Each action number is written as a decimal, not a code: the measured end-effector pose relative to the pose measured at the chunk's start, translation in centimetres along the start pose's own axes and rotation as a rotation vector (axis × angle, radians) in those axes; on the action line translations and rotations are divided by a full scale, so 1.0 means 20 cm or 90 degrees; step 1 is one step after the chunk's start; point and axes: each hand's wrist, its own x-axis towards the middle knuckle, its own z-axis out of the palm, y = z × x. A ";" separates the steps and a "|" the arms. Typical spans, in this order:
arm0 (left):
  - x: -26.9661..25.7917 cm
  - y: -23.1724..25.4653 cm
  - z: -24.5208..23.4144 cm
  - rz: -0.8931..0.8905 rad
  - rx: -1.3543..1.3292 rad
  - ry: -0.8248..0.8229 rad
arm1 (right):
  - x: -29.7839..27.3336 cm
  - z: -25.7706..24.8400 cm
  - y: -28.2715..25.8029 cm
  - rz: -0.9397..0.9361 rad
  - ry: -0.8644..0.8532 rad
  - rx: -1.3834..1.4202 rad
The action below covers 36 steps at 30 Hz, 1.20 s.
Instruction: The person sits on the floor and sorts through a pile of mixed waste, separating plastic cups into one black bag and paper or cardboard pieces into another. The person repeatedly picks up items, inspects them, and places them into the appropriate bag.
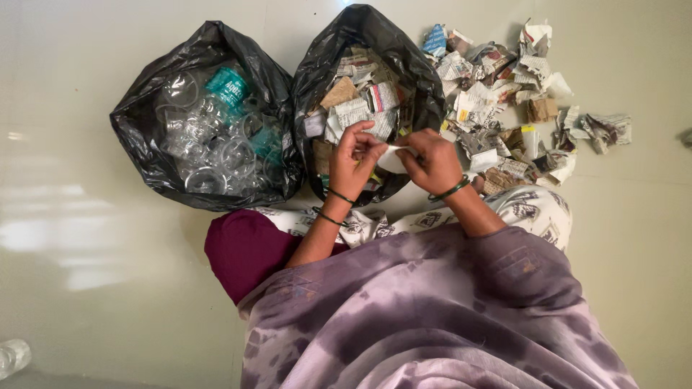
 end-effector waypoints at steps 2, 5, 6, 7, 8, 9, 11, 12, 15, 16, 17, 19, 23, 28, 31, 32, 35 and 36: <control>0.01 -0.01 -0.03 0.012 -0.037 0.069 | 0.05 0.04 0.02 0.031 0.032 0.006; 0.03 -0.02 -0.10 0.033 -0.117 0.148 | 0.18 0.09 0.03 -0.018 0.134 -0.004; 0.03 -0.03 -0.11 0.041 -0.116 0.171 | 0.23 0.12 0.03 -0.036 0.181 0.013; 0.03 -0.03 -0.12 0.050 -0.115 0.195 | 0.28 0.16 0.03 -0.055 0.228 0.030; 0.03 -0.03 -0.14 0.059 -0.113 0.219 | 0.32 0.21 0.02 -0.098 0.245 -0.009; 0.03 -0.02 -0.15 0.073 -0.096 0.226 | 0.35 0.26 0.01 -0.142 0.260 -0.048; 0.04 -0.02 -0.15 0.103 -0.061 0.239 | 0.38 0.34 0.02 -0.181 0.194 -0.155; 0.04 -0.02 -0.16 0.103 -0.060 0.240 | 0.38 0.40 0.02 -0.178 0.112 -0.222; 0.06 -0.02 -0.16 0.101 -0.057 0.236 | 0.32 0.52 0.05 -0.164 -0.013 -0.358; 0.06 -0.02 -0.16 0.102 -0.055 0.230 | 0.29 0.54 0.06 -0.158 -0.035 -0.392; 0.06 -0.02 -0.16 0.103 -0.053 0.225 | 0.28 0.55 0.07 -0.148 -0.048 -0.386; 0.06 -0.01 -0.16 0.090 -0.046 0.206 | 0.26 0.54 0.06 -0.127 -0.073 -0.374; 0.05 0.02 -0.15 0.085 -0.003 0.165 | 0.27 0.44 -0.02 -0.145 -0.055 -0.329; 0.04 0.02 -0.14 0.068 -0.007 0.157 | 0.23 0.16 -0.05 -0.113 -0.028 -0.178; 0.04 0.01 -0.14 0.060 0.006 0.153 | 0.18 -0.11 0.09 -0.046 0.001 -0.100; 0.04 0.00 -0.14 0.058 0.010 0.152 | 0.14 -0.20 0.17 0.044 0.001 -0.071; 0.04 -0.02 -0.14 0.079 -0.001 0.149 | 0.05 -0.49 0.46 0.239 0.085 -0.016; 0.05 -0.02 -0.14 0.077 -0.001 0.148 | 0.00 -0.60 0.56 0.205 0.102 -0.026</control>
